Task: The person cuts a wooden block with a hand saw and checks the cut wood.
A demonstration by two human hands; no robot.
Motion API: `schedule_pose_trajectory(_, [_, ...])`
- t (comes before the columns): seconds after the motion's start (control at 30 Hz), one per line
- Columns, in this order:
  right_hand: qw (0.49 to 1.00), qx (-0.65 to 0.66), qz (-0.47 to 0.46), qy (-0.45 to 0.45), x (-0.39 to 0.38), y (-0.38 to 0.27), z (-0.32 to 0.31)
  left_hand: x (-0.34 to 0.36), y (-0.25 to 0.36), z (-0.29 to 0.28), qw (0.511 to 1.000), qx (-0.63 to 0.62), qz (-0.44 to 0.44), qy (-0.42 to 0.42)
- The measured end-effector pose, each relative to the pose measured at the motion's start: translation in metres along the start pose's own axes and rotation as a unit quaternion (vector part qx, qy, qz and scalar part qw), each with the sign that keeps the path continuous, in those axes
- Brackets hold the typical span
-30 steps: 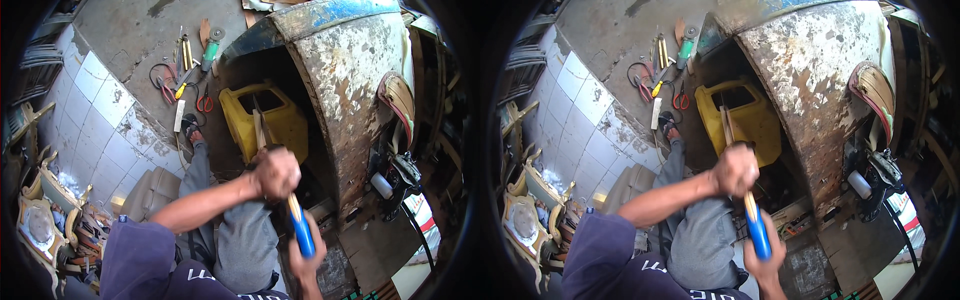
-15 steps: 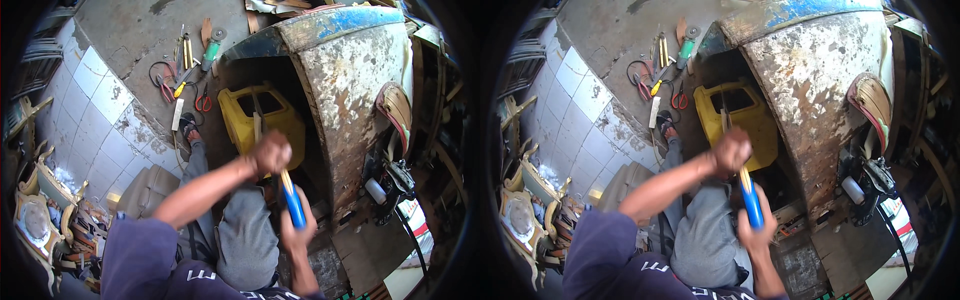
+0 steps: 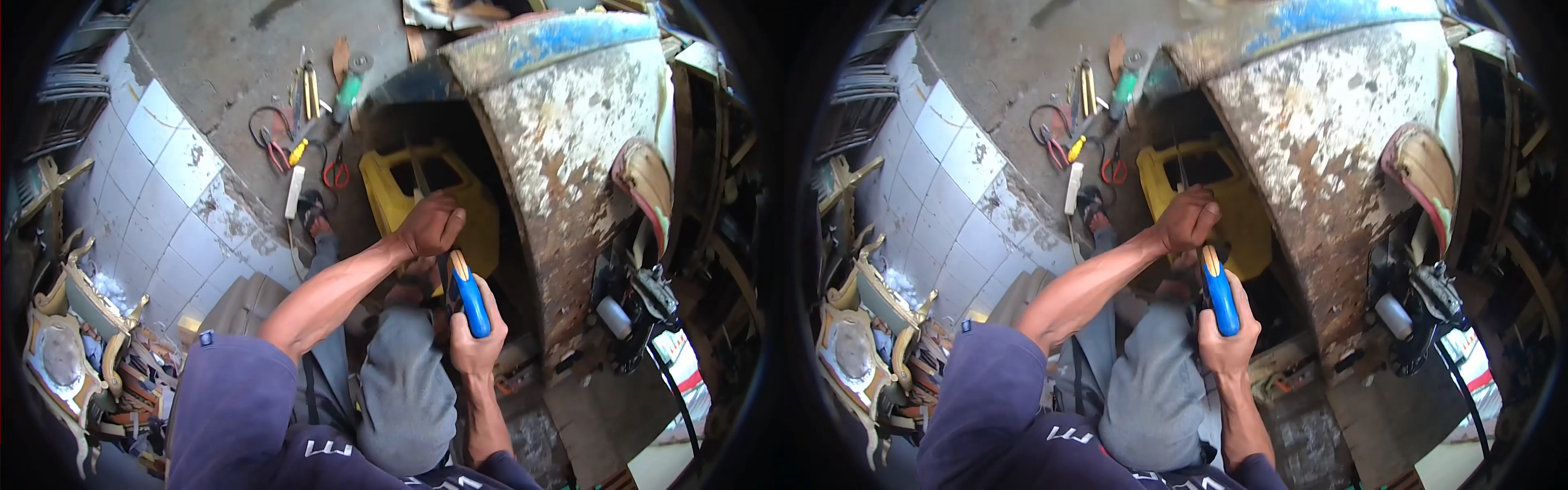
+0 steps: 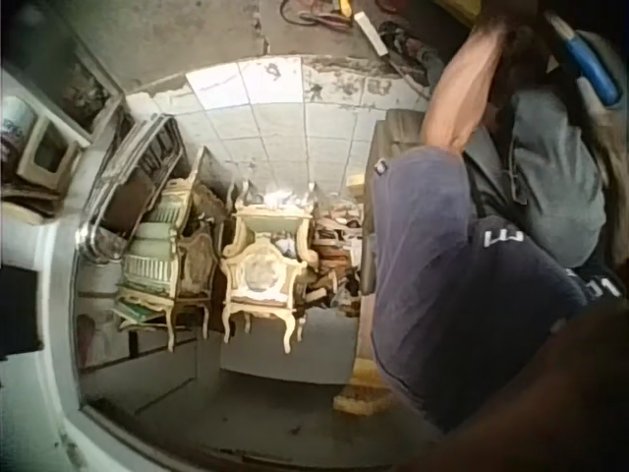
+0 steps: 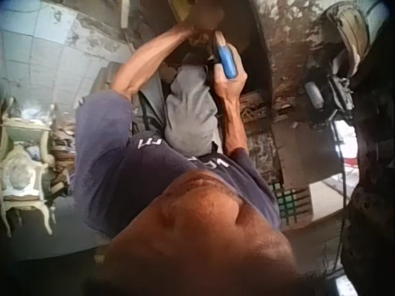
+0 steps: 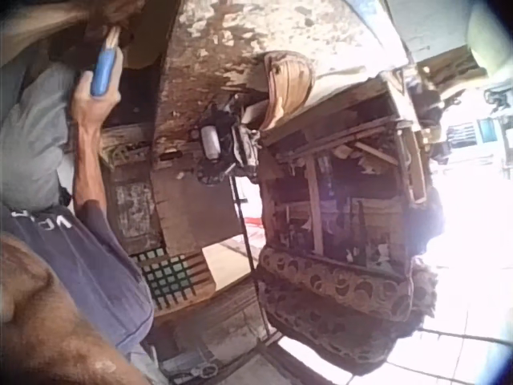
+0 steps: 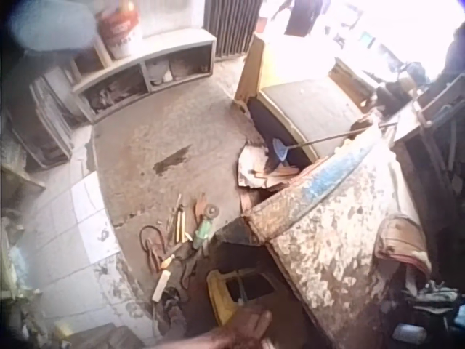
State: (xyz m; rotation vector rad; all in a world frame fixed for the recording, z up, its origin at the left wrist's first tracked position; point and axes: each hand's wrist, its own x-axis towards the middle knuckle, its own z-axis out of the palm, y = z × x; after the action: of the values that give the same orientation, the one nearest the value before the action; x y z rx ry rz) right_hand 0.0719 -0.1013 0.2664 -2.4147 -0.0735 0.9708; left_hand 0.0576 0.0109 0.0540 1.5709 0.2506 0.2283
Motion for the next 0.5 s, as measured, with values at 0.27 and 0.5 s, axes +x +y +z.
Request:
schedule_pose_trajectory(0.27, [0.998, -0.058, -0.037, -0.013, -0.106, -0.009, -0.073, -0.047, 0.102, 0.035, 0.993, -0.062, 0.102, -0.004])
schedule_pose_trajectory(0.5, [0.999, 0.028, -0.029, -0.008, 0.008, 0.011, 0.003, 0.012, 0.001, -0.010, 0.999, 0.035, 0.024, -0.023])
